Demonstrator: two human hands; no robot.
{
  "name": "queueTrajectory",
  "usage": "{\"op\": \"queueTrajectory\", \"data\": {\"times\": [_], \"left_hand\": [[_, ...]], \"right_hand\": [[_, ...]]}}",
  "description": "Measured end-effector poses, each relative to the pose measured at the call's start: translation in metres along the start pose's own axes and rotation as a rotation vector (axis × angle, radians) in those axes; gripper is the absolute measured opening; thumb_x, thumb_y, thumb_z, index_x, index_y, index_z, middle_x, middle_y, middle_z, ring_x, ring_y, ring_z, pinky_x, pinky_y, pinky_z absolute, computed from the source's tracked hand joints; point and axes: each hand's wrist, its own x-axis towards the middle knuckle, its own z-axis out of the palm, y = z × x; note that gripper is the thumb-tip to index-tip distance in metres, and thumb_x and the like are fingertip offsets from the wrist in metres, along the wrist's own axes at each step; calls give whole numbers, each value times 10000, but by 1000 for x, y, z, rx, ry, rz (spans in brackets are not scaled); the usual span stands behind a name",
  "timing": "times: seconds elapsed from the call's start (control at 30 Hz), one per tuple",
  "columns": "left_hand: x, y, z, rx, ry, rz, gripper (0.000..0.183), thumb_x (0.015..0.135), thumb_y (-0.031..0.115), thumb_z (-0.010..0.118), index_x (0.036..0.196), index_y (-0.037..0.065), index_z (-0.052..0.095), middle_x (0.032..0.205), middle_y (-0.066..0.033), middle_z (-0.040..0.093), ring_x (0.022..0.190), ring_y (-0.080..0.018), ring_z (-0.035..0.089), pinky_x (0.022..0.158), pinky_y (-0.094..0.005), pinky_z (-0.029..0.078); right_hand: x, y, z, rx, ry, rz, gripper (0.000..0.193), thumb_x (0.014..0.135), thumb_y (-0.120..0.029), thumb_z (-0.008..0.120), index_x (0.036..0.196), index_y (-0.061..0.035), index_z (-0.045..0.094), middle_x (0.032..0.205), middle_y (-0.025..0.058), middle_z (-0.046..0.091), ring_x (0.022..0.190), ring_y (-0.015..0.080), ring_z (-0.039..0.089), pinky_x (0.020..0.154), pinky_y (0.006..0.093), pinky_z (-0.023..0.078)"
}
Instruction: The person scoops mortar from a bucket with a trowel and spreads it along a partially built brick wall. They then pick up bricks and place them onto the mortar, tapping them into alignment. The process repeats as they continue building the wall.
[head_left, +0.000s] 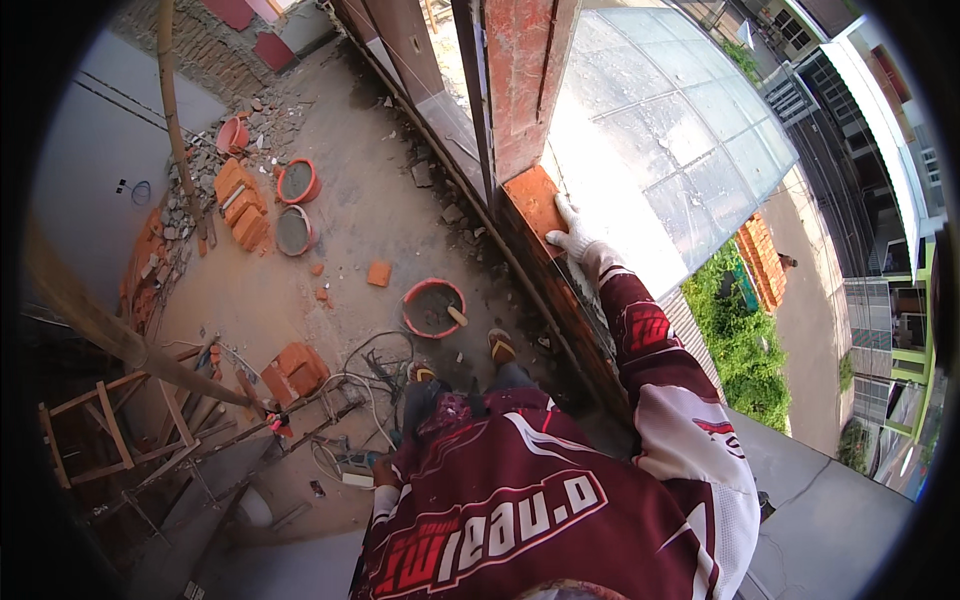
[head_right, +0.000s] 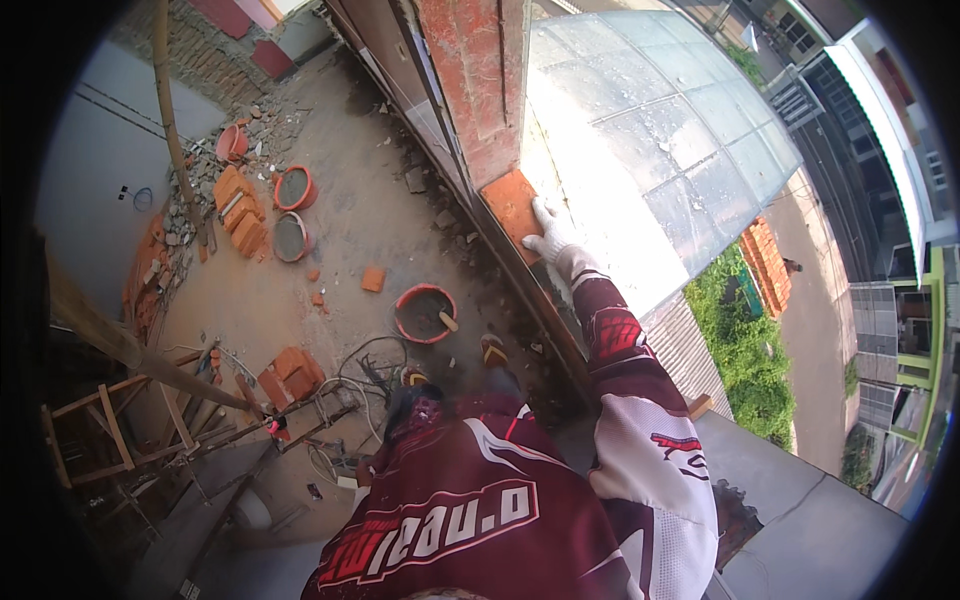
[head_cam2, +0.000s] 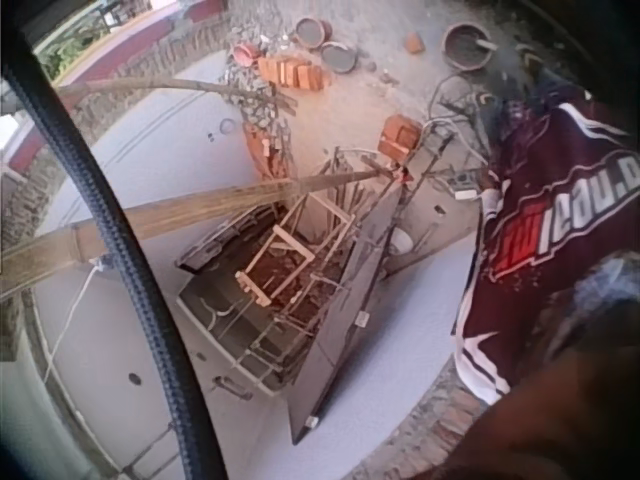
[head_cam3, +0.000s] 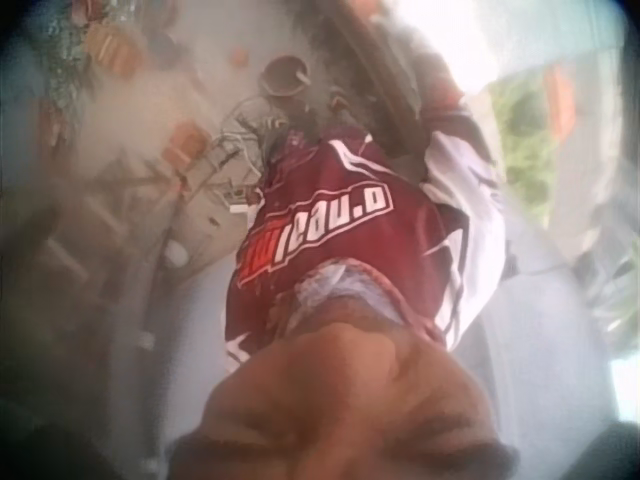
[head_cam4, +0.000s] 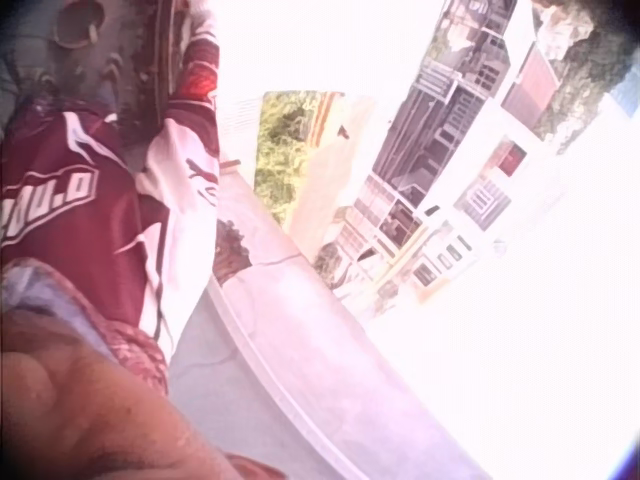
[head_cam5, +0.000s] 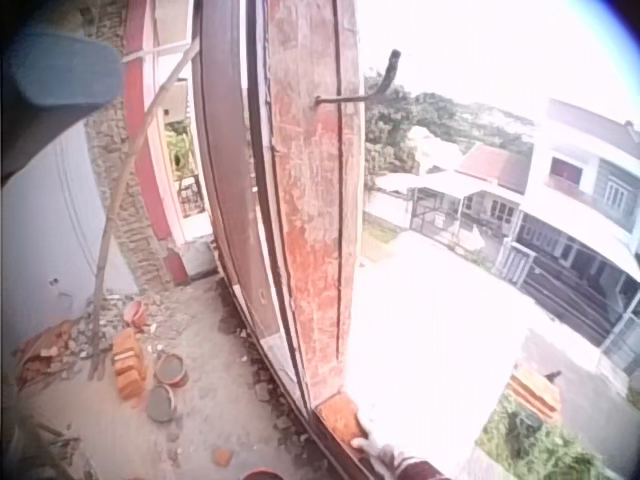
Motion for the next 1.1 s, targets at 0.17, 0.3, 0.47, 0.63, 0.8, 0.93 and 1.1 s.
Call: {"op": "queueTrajectory", "data": {"times": [0.17,0.3,0.47,0.63,0.8,0.93,1.1], "left_hand": [[8,17,-16,-35,-45,98,318,887,161,743,1141,-25,695,1139,-205,720,1093,-328,674,957,-410,519],[34,43,-29,-189,97,-56,404,868,179,771,1186,-32,639,1047,-190,721,918,-267,704,829,-390,550],[51,98,-44,-535,6,-147,492,878,185,776,1252,-53,564,917,-179,697,705,-209,683,639,-349,532],[38,116,-44,-453,24,-81,458,899,172,764,1249,-59,579,889,-157,704,715,-209,680,621,-345,522],[23,110,-47,-190,60,13,460,876,238,793,1194,-60,647,971,-181,712,816,-229,698,735,-354,552],[27,55,-40,-48,127,36,543,819,350,830,1147,-66,710,1067,-211,730,968,-282,717,889,-394,558],[40,53,-20,44,140,128,537,799,362,851,1135,-35,719,1042,-187,744,988,-294,723,887,-392,557]], "right_hand": [[7,34,17,-32,50,-45,931,827,-386,819,1594,-97,379,1629,170,377,1553,375,224,1283,444,181],[14,21,13,-76,59,-80,924,832,-465,789,1593,-125,391,1613,157,412,1548,371,242,1273,479,177],[14,30,10,-150,104,-90,917,839,-517,758,1588,-126,400,1602,151,430,1529,374,282,1252,506,193],[11,23,-5,-113,24,-83,1047,816,-445,810,1623,-50,272,1669,217,267,1565,385,188,1277,455,186],[-9,1,-16,-188,16,-63,1243,665,-512,897,1618,-25,264,1655,269,244,1553,442,172,1268,467,200],[-4,4,-5,-81,-10,-90,1268,636,-508,901,1621,-36,258,1634,263,285,1538,458,196,1261,490,197],[-7,-5,-17,-167,0,-50,1253,626,-510,888,1620,-55,276,1629,255,309,1522,465,232,1262,518,175]]}}
